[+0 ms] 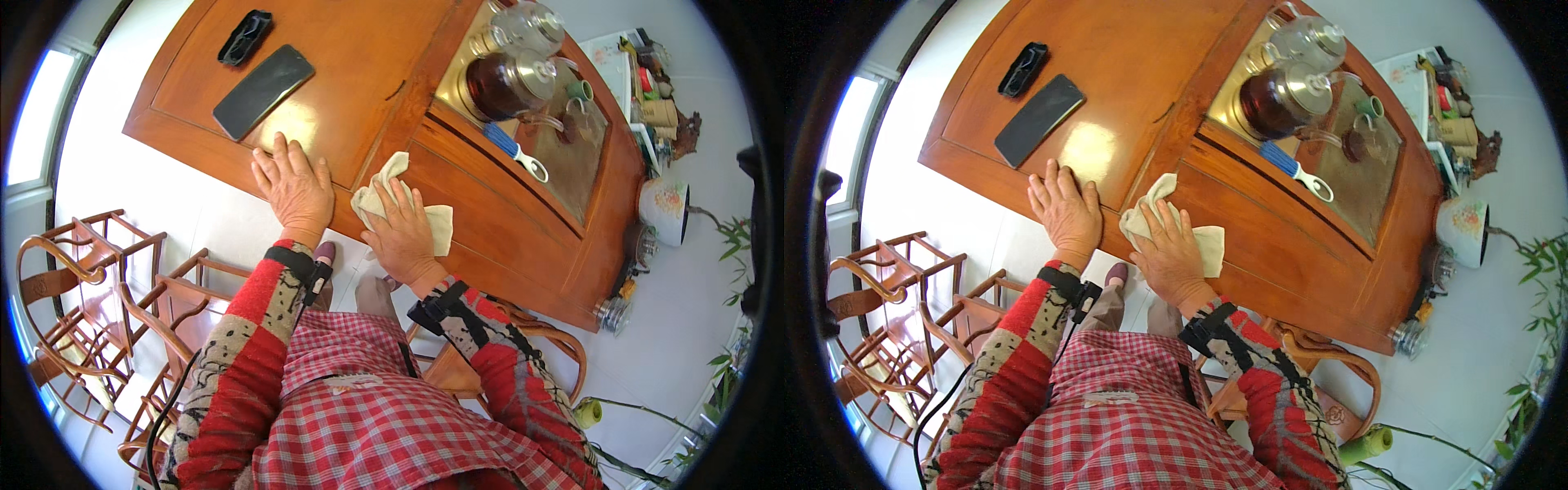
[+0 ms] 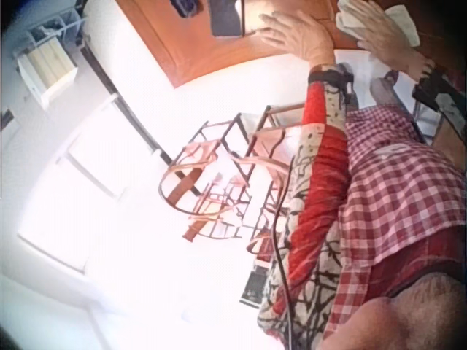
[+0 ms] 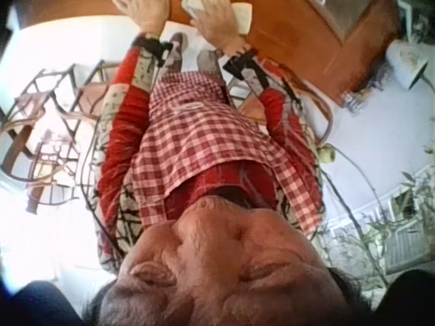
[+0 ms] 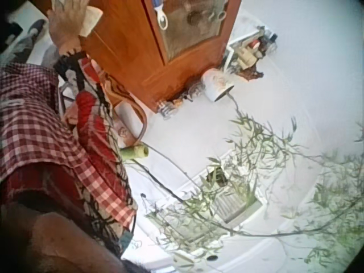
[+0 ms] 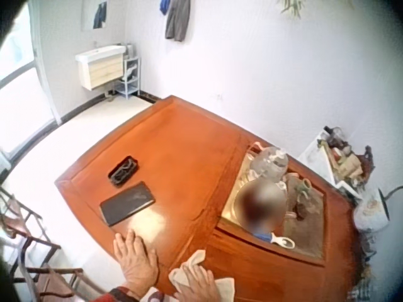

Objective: The person wipes a wooden table with a cloth, moving around the table to clean different sections. They briefly shift a chair to access the side of the table and continue wiping the surface.

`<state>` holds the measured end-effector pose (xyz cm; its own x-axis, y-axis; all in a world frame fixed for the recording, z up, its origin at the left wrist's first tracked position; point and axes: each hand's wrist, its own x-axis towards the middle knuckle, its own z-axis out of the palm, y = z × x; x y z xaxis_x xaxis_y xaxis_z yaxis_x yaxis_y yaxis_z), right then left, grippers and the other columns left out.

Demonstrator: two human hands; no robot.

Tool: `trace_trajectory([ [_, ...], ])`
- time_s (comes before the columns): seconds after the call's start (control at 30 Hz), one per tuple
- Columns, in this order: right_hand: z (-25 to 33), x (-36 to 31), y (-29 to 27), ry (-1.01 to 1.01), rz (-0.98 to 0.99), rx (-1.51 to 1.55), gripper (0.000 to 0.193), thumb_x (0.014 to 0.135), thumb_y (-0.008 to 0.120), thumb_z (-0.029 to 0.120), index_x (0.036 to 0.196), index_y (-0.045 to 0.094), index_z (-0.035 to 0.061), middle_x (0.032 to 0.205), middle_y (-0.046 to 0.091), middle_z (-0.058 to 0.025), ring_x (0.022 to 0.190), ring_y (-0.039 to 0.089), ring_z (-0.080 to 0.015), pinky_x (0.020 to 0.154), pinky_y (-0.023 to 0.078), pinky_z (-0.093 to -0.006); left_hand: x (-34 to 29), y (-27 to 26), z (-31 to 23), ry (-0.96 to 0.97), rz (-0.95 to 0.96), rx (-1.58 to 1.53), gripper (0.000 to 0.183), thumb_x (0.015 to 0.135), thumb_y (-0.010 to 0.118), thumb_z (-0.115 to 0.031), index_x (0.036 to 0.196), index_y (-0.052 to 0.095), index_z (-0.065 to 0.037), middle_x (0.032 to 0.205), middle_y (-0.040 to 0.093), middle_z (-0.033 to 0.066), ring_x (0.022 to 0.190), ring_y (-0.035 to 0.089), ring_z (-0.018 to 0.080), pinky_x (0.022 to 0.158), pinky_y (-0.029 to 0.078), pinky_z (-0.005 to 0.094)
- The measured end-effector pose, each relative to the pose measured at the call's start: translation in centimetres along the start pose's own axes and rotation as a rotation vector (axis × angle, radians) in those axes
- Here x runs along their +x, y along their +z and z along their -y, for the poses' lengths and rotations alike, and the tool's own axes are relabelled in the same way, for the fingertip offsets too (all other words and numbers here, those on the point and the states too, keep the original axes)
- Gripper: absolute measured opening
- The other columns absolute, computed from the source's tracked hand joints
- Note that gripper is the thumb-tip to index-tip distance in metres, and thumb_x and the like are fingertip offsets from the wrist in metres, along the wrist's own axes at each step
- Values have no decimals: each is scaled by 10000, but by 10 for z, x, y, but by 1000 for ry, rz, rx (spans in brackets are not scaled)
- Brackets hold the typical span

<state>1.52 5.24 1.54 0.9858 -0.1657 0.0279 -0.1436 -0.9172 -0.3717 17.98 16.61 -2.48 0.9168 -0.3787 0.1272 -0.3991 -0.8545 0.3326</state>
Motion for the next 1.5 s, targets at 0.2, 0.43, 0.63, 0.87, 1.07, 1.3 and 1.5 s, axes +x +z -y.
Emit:
trace_trajectory([
  [0.2, 17, 32, 15, 40, 4, -59, 477, 897, 702, 301, 1327, 683, 95, 1588, 446, -182, 1509, 324, -405, 1205, 247, -628, -1, 2, 4, 7, -4, -25, 585, 958, 646, -348, 1396, 551, 28, 1608, 406, 204, 1491, 265, 547, 1251, 148, 623],
  [0.43, 20, 33, 10, 64, 5, -51, 461, 887, 701, 289, 1303, 697, 91, 1571, 456, -208, 1476, 362, -451, 1197, 264, -637, 0, -6, 1, -13, 63, -69, 589, 963, 631, -347, 1403, 523, 28, 1617, 383, 212, 1502, 252, 532, 1256, 142, 612],
  [0.63, 17, 31, 15, 49, -44, -54, 374, 889, 711, 306, 1185, 751, 82, 1575, 475, -178, 1481, 369, -426, 1188, 278, -638, -1, -4, 1, -32, 79, -82, 617, 957, 634, -351, 1427, 520, 32, 1625, 373, 212, 1520, 219, 525, 1263, 113, 611],
  [0.87, 13, 31, 10, 37, -62, 14, 351, 857, 743, 305, 1106, 776, 60, 1574, 478, -171, 1465, 384, -423, 1170, 301, -645, 0, -6, -2, -52, 105, -23, 632, 955, 629, -363, 1444, 519, 22, 1632, 370, 210, 1533, 193, 521, 1268, 87, 609],
  [1.07, 10, 31, 5, 50, -38, 99, 319, 902, 723, 321, 1117, 761, 88, 1605, 462, -122, 1493, 366, -377, 1174, 303, -638, 0, -10, -5, -26, 90, 14, 622, 952, 630, -330, 1427, 505, 50, 1634, 357, 221, 1532, 181, 525, 1264, 91, 614],
  [1.3, 8, 29, 4, 70, 15, 141, 304, 922, 711, 315, 1156, 747, 125, 1625, 442, -106, 1525, 330, -355, 1212, 235, -626, 0, -9, -4, 1, 87, 29, 612, 950, 635, -305, 1419, 493, 62, 1629, 350, 241, 1524, 178, 541, 1257, 92, 624],
  [1.5, 9, 29, 10, 63, -24, 74, 313, 877, 738, 339, 1105, 777, 128, 1590, 480, -111, 1503, 352, -367, 1211, 245, -623, -1, -8, 0, -3, 147, 23, 662, 947, 629, -353, 1435, 497, 74, 1632, 341, 261, 1516, 176, 563, 1249, 86, 651],
])
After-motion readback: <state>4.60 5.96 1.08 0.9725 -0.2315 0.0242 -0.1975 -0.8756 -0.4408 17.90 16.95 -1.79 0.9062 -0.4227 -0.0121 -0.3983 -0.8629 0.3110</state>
